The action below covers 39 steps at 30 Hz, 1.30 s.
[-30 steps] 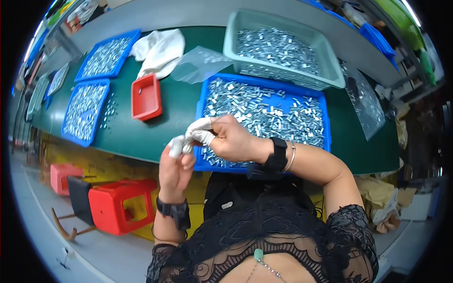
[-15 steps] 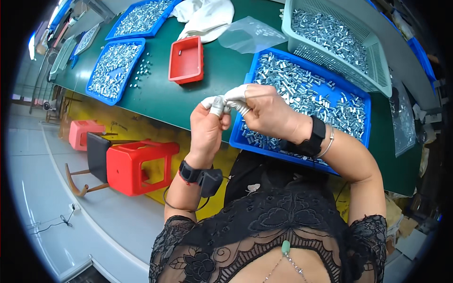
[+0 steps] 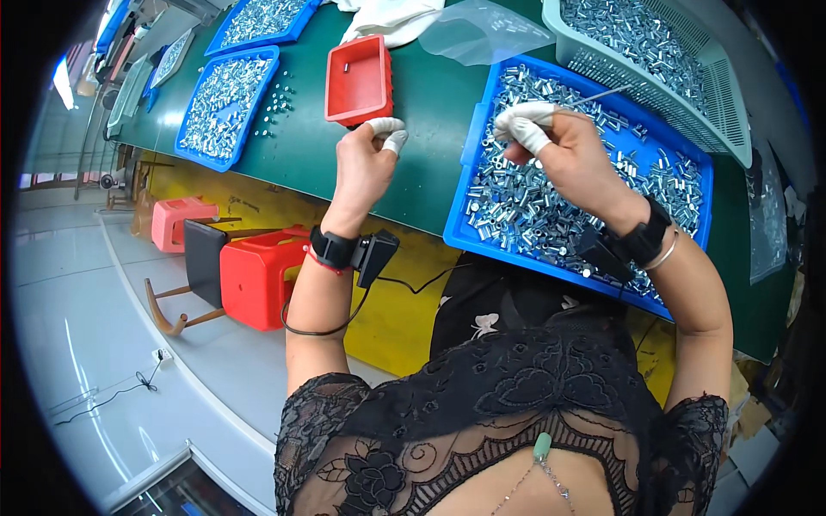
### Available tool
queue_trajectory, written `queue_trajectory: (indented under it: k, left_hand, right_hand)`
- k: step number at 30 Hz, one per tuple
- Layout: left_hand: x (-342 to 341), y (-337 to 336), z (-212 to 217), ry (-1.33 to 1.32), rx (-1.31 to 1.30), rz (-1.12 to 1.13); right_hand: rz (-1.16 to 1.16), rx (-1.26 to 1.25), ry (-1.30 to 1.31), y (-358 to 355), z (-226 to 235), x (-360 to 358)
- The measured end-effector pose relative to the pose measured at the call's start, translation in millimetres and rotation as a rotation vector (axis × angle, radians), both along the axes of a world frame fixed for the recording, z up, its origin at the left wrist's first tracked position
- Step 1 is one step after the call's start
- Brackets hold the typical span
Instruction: Manually assembling and inspecting small metal and plastic hardware parts at a factory workstation.
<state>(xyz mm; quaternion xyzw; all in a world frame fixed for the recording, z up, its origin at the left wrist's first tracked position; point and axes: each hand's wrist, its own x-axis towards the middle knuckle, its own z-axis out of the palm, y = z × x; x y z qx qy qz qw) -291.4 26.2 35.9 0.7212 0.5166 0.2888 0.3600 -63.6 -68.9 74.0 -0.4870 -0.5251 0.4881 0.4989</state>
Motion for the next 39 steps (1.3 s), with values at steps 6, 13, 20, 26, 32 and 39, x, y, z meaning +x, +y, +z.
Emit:
queue_trajectory:
  k: [6, 13, 20, 26, 32, 39]
  left_hand:
    - [4, 14, -4, 0.099, 0.232, -0.108]
    - [12, 9, -14, 0.072, 0.520, -0.083]
    - [16, 12, -17, 0.002, 0.621, -0.101]
    - [9, 6, -43, 0.259, 0.520, -0.140]
    - [14, -29, -12, -0.697, -0.420, -0.107]
    - [22, -69, 7, -1.117, -0.781, -0.239]
  right_hand:
    - [-0.041, -0.015, -0.022, -22, 1, 10]
    - [-0.072, 0.012, -0.048, -35, 8, 19]
    - [-0.061, -0.020, -0.004, -41, 4, 24]
    - [-0.044, -0.056, 0.009, -41, 3, 17]
    - [-0.048, 0.126, -0.003, -34, 6, 1]
    - [0.011, 0.308, -0.140, -31, 7, -15]
